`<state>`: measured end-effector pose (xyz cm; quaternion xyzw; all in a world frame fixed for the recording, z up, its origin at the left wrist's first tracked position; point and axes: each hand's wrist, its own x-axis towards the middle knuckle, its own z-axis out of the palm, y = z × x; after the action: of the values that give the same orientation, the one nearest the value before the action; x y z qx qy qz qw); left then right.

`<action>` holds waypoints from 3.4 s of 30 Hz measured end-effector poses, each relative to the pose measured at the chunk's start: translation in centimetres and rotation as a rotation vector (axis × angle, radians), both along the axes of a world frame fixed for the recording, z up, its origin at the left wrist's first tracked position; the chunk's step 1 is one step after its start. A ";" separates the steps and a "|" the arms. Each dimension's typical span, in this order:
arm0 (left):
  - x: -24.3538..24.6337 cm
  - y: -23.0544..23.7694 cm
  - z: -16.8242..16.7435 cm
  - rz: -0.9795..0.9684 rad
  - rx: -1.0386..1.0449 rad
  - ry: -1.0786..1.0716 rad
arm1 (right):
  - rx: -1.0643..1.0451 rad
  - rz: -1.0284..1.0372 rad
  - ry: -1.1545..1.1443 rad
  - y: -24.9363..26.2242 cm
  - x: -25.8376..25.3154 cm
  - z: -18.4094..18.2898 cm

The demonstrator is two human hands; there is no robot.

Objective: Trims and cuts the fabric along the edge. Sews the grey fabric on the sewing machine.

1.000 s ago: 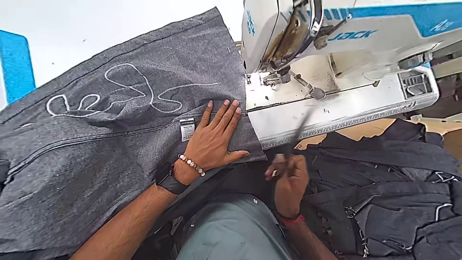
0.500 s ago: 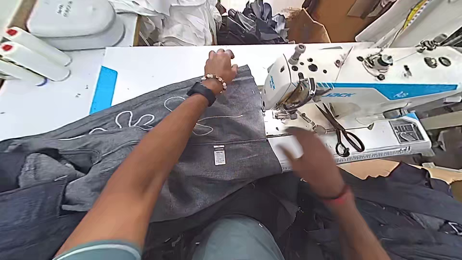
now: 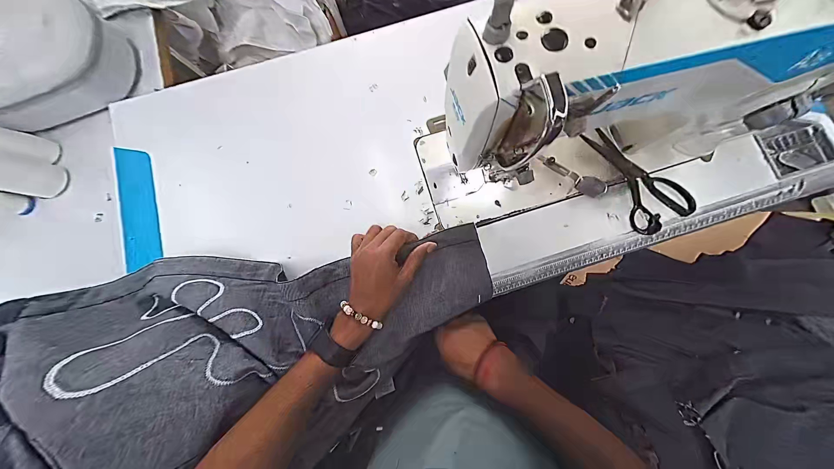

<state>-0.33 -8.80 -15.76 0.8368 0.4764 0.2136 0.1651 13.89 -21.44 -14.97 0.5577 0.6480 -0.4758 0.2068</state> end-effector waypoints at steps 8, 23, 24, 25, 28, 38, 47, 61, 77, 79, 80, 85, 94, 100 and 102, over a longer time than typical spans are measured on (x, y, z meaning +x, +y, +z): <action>0.4 0.4 0.2 -0.092 -0.016 -0.094 | 1.088 -0.899 0.231 4.5 8.3 1.4; 6.9 0.2 2.8 -0.174 -0.120 -0.192 | 1.208 -1.027 0.323 5.4 8.5 0.4; 7.0 0.0 2.6 -0.163 -0.075 -0.189 | 1.257 -0.995 0.268 5.5 8.3 0.3; 7.0 -0.2 2.5 -0.157 -0.030 -0.180 | 1.313 -0.953 0.208 5.5 8.0 0.3; 7.1 -0.5 2.3 -0.161 0.064 -0.130 | 1.434 -0.825 0.069 5.5 7.4 0.4; 7.6 0.5 2.4 -0.090 -0.144 -0.277 | 0.981 -0.968 0.377 5.7 9.3 1.7; 7.3 0.5 4.0 -0.107 -0.194 -0.141 | 0.985 -1.069 0.308 6.5 8.7 1.8; 7.4 1.5 4.3 -0.080 -0.209 -0.156 | 1.434 -0.592 -0.083 6.1 7.3 1.8; 6.8 4.4 1.5 -0.340 0.176 -0.033 | 1.340 -0.510 -0.268 7.9 6.1 -0.5; 6.7 4.7 1.3 -0.366 0.238 -0.003 | 1.295 -0.474 -0.281 7.5 6.0 -0.3; 6.5 4.7 1.3 -0.371 0.239 0.019 | 1.266 -0.462 -0.280 7.3 6.1 -0.2; 5.0 4.8 0.4 -0.426 0.201 0.137 | 1.269 -0.444 -0.266 6.8 6.7 -0.7; 5.6 7.4 0.1 -0.430 0.269 0.196 | 1.200 -0.444 -0.308 9.7 7.5 0.2; 5.7 7.6 0.1 -0.462 0.307 0.162 | 0.944 -0.516 -0.128 7.5 13.4 4.5; 5.8 7.6 0.2 -0.450 0.315 0.184 | 1.038 -0.666 -0.249 6.1 18.8 6.4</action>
<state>5.46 -1.18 -15.52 0.9526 0.2526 0.1662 0.0326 32.73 -15.29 -8.57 0.8085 0.5572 -0.0698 -0.1762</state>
